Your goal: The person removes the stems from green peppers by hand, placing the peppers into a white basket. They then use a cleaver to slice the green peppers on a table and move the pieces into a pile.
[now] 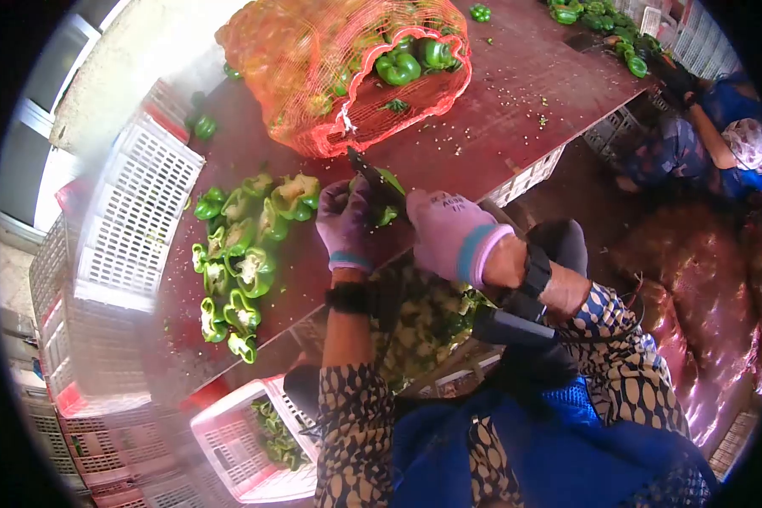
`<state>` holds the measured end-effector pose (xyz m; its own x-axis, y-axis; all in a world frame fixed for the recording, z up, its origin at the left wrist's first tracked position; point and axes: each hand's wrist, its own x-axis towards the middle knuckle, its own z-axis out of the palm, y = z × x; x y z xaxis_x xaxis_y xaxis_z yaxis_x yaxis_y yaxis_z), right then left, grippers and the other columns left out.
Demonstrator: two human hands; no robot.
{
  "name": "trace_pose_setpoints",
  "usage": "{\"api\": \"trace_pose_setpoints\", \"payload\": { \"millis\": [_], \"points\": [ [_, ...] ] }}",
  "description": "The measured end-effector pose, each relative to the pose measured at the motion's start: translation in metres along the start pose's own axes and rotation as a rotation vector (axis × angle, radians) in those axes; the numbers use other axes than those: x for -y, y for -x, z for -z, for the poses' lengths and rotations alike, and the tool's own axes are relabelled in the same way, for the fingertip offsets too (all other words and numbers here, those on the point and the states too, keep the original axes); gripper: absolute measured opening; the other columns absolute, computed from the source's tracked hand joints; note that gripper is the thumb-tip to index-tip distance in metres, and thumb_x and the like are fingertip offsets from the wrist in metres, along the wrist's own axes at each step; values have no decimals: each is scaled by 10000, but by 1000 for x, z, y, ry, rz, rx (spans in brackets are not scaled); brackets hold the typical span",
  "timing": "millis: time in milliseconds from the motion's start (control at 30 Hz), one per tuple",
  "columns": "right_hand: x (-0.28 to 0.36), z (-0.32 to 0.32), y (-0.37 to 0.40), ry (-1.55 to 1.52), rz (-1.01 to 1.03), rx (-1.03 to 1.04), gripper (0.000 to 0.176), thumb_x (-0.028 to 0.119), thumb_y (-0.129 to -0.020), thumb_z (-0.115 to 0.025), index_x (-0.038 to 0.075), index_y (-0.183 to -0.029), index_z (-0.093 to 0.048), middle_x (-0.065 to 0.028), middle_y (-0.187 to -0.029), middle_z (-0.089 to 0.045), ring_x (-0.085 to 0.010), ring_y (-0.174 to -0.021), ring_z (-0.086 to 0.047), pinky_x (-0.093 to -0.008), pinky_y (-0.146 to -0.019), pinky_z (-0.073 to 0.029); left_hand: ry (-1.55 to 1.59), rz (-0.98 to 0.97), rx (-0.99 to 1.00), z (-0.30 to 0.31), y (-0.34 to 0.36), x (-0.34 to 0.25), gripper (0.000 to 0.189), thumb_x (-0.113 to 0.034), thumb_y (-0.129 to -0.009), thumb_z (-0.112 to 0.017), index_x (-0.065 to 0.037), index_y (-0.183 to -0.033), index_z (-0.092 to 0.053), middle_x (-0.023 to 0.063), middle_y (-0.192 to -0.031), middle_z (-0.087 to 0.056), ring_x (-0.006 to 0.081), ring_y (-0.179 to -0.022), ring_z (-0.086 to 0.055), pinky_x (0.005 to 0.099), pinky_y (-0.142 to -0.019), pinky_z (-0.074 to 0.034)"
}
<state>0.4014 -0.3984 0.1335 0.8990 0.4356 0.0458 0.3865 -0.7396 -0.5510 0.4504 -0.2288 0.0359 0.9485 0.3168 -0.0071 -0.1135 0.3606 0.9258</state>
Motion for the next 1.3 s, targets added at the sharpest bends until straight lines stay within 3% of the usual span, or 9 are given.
{"api": "trace_pose_setpoints", "payload": {
  "millis": [533,633,667,733,833,967,1033,1133,1300],
  "points": [
    [2,-12,-83,173,-32,350,306,162,-788,-548,47,-1050,-659,-240,-1008,-652,-371,-990,-625,-435,-832,-506,-83,-7,7,22,14,-5,279,-116,-821,-708,-25,-1045,-571,45,-941,-624,116,-759,-584,265,-622,-484],
    [-47,-1,-82,-412,-218,346,245,95,-780,-576,-15,-993,-626,-152,-864,-674,-195,-636,-653,-338,-552,-522,-472,-36,-52,35,22,-29,253,-136,-807,-696,-52,-1027,-603,110,-986,-645,222,-860,-616,360,-733,-522],
    [-76,-12,-88,-516,-236,373,211,91,-799,-576,-25,-969,-619,-123,-816,-668,-154,-563,-623,-319,-491,-501,-730,-235,-105,34,24,-32,270,-132,-793,-700,-57,-1035,-604,122,-983,-643,248,-891,-606,382,-764,-512],
    [-96,-18,-71,-801,-329,277,158,86,-825,-571,-11,-942,-615,-83,-762,-636,-135,-536,-581,-318,-469,-471,-1237,-643,-213,26,27,-37,307,-124,-765,-707,-67,-1050,-607,147,-978,-640,301,-953,-588,426,-827,-492],
    [-99,-13,-37,-1369,-416,63,129,90,-817,-620,-7,-902,-621,-68,-668,-601,-150,-496,-542,-331,-452,-442,-1179,-976,124,-26,15,-37,368,-108,-728,-700,-85,-1080,-596,147,-1109,-586,353,-1021,-554,434,-902,-451],
    [-146,-3,-26,-1758,-326,-164,133,79,-826,-617,5,-930,-582,-63,-675,-565,-158,-457,-491,-335,-427,-417,-1395,-939,509,-72,-10,-19,397,-228,-721,-708,-128,-1090,-602,132,-1166,-562,350,-1070,-534,454,-892,-451],
    [-162,4,-21,-1786,-314,-344,133,82,-836,-605,17,-940,-553,-59,-693,-549,-159,-457,-491,-324,-425,-410,-1565,-679,671,-75,-17,-5,375,-285,-738,-676,-155,-1085,-615,84,-1233,-507,328,-1159,-466,533,-915,-393],
    [-164,13,-15,-1734,-375,-512,132,64,-825,-612,31,-915,-521,-41,-663,-503,-163,-456,-489,-336,-412,-420,-1680,-690,775,-58,-30,-3,318,-294,-750,-669,-153,-1031,-621,88,-1185,-524,329,-1134,-486,507,-902,-408],
    [-158,-14,-29,-1611,-457,-599,131,30,-802,-619,-4,-877,-517,-79,-624,-524,-192,-417,-512,-359,-355,-438,-1776,-754,584,12,-48,-40,294,-331,-786,-670,-122,-988,-631,120,-1128,-568,331,-1098,-512,486,-920,-403]
  ]
}}
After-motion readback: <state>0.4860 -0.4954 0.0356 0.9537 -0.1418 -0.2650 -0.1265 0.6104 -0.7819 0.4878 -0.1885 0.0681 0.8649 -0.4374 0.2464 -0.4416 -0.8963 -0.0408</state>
